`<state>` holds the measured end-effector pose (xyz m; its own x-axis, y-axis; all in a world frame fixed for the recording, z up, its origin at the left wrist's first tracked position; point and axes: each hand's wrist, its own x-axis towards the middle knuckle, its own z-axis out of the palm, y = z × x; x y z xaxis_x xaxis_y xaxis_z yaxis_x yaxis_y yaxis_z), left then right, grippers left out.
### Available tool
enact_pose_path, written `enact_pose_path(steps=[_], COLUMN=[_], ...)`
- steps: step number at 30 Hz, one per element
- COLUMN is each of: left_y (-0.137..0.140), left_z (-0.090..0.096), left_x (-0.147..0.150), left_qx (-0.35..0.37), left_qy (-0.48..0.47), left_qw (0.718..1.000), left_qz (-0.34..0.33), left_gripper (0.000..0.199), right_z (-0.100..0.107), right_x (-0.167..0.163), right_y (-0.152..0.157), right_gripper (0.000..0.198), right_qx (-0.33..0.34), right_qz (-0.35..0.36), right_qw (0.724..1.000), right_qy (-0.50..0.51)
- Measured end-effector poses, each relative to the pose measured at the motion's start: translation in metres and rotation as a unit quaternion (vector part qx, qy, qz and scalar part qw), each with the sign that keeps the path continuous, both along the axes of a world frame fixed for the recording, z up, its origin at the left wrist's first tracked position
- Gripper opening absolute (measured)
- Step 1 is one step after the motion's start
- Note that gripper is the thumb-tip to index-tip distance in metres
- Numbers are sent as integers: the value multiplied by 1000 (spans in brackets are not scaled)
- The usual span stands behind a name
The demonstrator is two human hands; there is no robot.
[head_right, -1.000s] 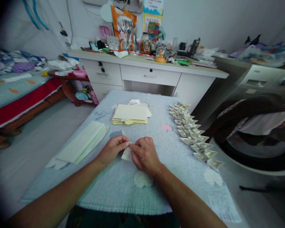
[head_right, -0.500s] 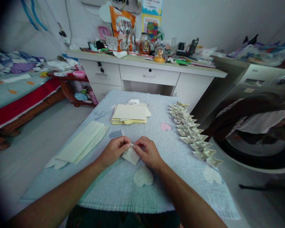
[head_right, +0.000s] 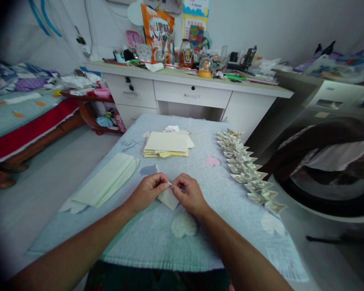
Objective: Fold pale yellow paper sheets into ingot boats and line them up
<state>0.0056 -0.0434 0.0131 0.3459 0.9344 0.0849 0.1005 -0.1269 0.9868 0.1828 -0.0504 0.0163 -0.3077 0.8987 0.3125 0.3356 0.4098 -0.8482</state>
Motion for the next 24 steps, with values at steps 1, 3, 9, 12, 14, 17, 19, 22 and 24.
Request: enact_pose_path(steps=[1, 3, 9, 12, 14, 17, 19, 22, 24], left_y=[0, -1, -1, -1, -1, 0, 0, 1, 2], left_z=[1, 2, 2, 1, 1, 2, 2, 3, 3], left_x=[0, 0, -1, -1, 0, 0, -1, -3, -4], left_qx=[4, 8, 9, 9, 7, -1, -9, -15, -15], left_qy=[2, 7, 19, 23, 26, 15, -1, -15, -21], left_qw=[1000, 1000, 1000, 999, 999, 1000, 1000, 1000, 1000], left_qz=[-1, -4, -17, -20, -23, -20, -18, -14, -6], left_gripper=[20, 20, 20, 20, 21, 21, 21, 21, 21], right_z=[0, 0, 1, 2, 2, 2, 1, -1, -1], right_x=[0, 1, 0, -2, -2, 0, 1, 4, 4], right_y=[0, 0, -1, -1, -1, 0, 0, 0, 0], right_gripper=[15, 15, 16, 17, 17, 13, 9, 7, 9], right_qx=[-2, -7, -19, -19, -22, -44, -68, -102, -109], right_qz=[4, 17, 36, 46, 52, 61, 69, 73, 71], right_qw=[1000, 1000, 999, 999, 998, 997, 994, 991, 990], right_qy=[2, 7, 10, 10, 16, 32, 44, 55, 57])
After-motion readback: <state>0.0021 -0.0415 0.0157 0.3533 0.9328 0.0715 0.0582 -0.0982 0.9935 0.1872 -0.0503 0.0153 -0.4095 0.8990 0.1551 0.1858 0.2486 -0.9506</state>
